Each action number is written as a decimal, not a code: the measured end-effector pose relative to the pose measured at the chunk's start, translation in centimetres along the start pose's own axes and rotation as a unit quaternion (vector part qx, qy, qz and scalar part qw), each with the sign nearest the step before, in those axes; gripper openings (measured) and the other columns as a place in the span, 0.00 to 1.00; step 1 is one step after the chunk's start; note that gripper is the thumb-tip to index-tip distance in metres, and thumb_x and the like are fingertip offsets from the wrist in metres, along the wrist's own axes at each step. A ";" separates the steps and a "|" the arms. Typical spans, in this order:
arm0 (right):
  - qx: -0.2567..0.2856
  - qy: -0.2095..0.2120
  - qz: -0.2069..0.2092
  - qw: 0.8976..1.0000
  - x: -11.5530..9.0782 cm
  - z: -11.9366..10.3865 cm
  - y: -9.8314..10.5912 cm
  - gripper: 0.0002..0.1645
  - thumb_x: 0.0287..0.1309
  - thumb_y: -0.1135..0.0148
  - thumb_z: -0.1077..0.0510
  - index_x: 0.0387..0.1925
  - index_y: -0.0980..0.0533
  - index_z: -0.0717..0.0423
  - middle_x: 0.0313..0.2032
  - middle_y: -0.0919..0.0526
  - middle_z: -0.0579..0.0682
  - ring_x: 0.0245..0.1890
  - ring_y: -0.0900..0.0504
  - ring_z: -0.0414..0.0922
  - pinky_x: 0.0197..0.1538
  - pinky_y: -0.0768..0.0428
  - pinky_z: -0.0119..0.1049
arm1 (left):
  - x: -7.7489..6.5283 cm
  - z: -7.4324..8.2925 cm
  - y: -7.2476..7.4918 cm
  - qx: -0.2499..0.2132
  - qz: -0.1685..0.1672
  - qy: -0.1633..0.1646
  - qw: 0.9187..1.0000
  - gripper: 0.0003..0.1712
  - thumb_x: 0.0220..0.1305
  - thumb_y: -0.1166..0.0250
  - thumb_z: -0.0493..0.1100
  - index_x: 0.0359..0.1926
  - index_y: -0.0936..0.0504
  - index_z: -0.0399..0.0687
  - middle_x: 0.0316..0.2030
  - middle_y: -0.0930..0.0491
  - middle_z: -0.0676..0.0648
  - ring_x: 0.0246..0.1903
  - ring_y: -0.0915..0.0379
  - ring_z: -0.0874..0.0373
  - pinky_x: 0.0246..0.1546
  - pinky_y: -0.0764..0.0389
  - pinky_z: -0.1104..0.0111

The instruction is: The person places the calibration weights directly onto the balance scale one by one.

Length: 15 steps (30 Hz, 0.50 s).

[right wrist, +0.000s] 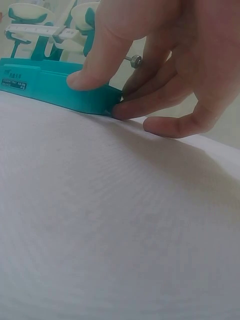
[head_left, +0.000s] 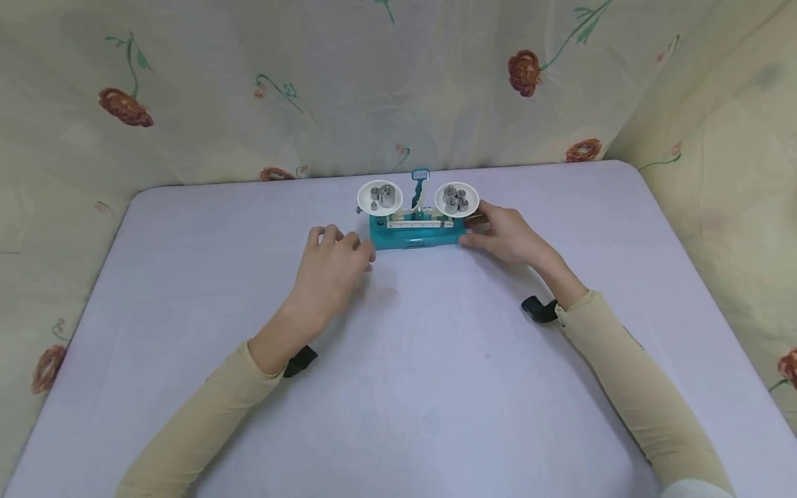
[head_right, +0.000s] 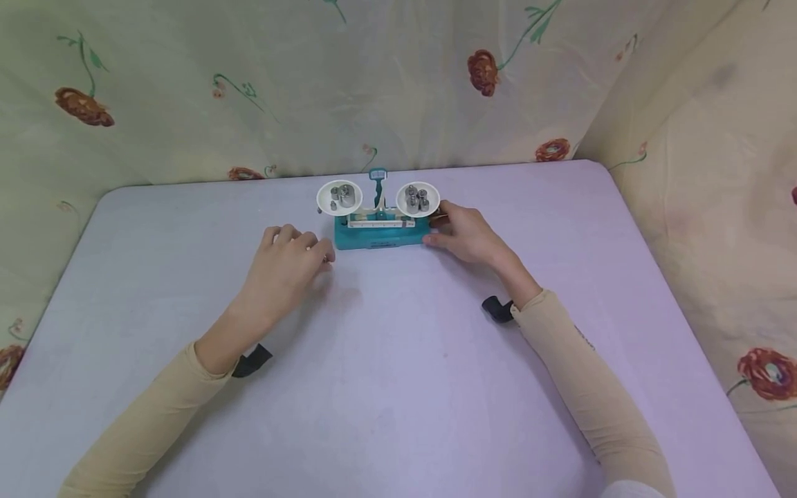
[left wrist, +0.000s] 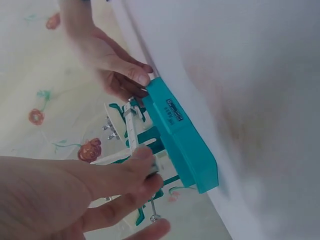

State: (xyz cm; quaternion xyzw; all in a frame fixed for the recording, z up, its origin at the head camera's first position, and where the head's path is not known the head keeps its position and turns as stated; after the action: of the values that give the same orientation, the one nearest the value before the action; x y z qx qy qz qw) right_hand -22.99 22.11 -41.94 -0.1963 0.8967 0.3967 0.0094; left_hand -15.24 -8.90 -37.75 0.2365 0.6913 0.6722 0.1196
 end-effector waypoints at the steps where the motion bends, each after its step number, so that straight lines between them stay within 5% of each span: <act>1: 0.000 0.000 0.000 1.000 0.0 0.0 0.0 0.40 0.75 0.33 0.56 0.79 0.37 0.64 0.70 0.23 0.68 0.73 0.24 0.64 0.75 0.24 0.61 | 0.1 0.0 0.2 -0.005 0.008 0.002 1.000 0.08 0.69 0.25 0.43 0.47 0.09 0.50 0.45 0.08 0.43 0.52 0.15 0.39 0.63 0.18 0.44; 15: 0.000 -0.006 -0.001 1.000 0.1 0.3 0.1 0.41 0.75 0.33 0.56 0.81 0.39 0.63 0.72 0.23 0.67 0.74 0.24 0.64 0.76 0.25 0.61 | 0.9 -0.1 1.3 -0.058 0.092 0.026 0.994 0.11 0.73 0.29 0.43 0.53 0.10 0.50 0.51 0.10 0.41 0.58 0.20 0.38 0.67 0.22 0.44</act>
State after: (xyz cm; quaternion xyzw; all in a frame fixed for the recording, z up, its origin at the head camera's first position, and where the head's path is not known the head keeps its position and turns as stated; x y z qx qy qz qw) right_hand -23.16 22.33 -42.15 -0.1946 0.8964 0.3979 0.0146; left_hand -15.84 -8.52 -36.31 0.2744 0.6291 0.7253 0.0527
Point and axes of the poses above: each hand's wrist, its own x-axis towards the middle knuckle, its own y-axis out of the back of the hand, z = x × y, the point moved 1 cm from there along x, towards the middle knuckle
